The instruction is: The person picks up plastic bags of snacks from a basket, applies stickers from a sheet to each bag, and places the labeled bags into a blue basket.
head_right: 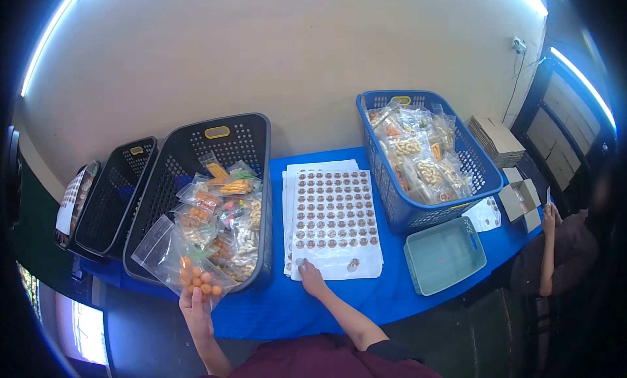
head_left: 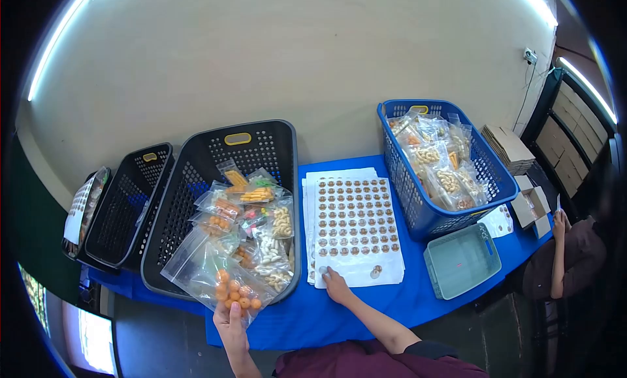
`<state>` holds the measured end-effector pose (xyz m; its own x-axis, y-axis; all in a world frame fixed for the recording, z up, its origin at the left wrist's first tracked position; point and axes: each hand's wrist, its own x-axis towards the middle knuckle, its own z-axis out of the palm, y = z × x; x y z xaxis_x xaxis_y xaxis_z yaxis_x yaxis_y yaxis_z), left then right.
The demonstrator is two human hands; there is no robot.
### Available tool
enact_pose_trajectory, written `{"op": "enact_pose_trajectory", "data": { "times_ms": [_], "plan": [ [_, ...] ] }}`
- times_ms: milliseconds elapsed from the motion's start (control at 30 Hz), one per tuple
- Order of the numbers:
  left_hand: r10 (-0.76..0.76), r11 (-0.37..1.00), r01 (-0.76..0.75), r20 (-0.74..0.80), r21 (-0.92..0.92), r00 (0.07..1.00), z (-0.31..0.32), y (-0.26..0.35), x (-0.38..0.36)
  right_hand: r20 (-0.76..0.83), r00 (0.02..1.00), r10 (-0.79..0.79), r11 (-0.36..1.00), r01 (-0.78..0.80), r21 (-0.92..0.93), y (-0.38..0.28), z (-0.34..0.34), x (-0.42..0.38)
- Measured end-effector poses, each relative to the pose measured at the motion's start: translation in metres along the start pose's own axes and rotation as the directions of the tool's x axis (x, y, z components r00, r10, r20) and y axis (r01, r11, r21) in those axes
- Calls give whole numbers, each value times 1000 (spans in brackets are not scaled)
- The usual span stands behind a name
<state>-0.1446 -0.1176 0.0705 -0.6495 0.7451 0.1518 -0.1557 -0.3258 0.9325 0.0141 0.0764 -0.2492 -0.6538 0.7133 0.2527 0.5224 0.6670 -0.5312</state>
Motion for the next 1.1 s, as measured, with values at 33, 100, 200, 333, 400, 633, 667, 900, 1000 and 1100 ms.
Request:
{"op": "enact_pose_trajectory", "data": {
  "times_ms": [33, 100, 200, 333, 400, 633, 667, 900, 1000, 1100],
  "plan": [
    [-6, 1000, 6, 22, 10, 1000, 3, -3, -2, -5, 1000, -31, 1000, 31, 6, 2, 2, -3],
    [-30, 1000, 30, 77, 0, 997, 12, -7, -7, -57, 996, 64, 981, -52, 187, 3, 0, -6],
    [-36, 997, 47, 153, -67, 988, 44, -6, -17, 75, 878, 473, 573, -371, 731, -19, -54, 5],
    [-111, 988, 131, 230, -76, 967, 75, -17, -27, 126, 817, 563, 144, -247, 958, -23, -165, 12],
    [-203, 960, 248, 287, -131, 936, 89, -30, -30, 89, 835, 543, 34, -127, 991, -28, -218, 7],
    [-421, 885, 465, 412, -8, 808, 157, -86, -22, 16, 908, 418, 130, -77, 989, -63, -337, -24],
    [-440, 879, 476, 420, 20, 794, 167, -93, -21, 6, 917, 400, 166, -79, 983, -67, -345, -28],
    [-439, 892, 433, 464, 127, 769, 219, -104, -35, -74, 925, 372, 497, -131, 858, -69, -364, -47],
    [-453, 887, 434, 493, 160, 743, 225, -111, -42, -115, 908, 402, 557, -143, 818, -60, -365, -52],
    [-449, 889, 436, 440, 137, 778, 231, -122, -53, -135, 914, 383, 635, -154, 757, -52, -368, -58]
  ]
}}
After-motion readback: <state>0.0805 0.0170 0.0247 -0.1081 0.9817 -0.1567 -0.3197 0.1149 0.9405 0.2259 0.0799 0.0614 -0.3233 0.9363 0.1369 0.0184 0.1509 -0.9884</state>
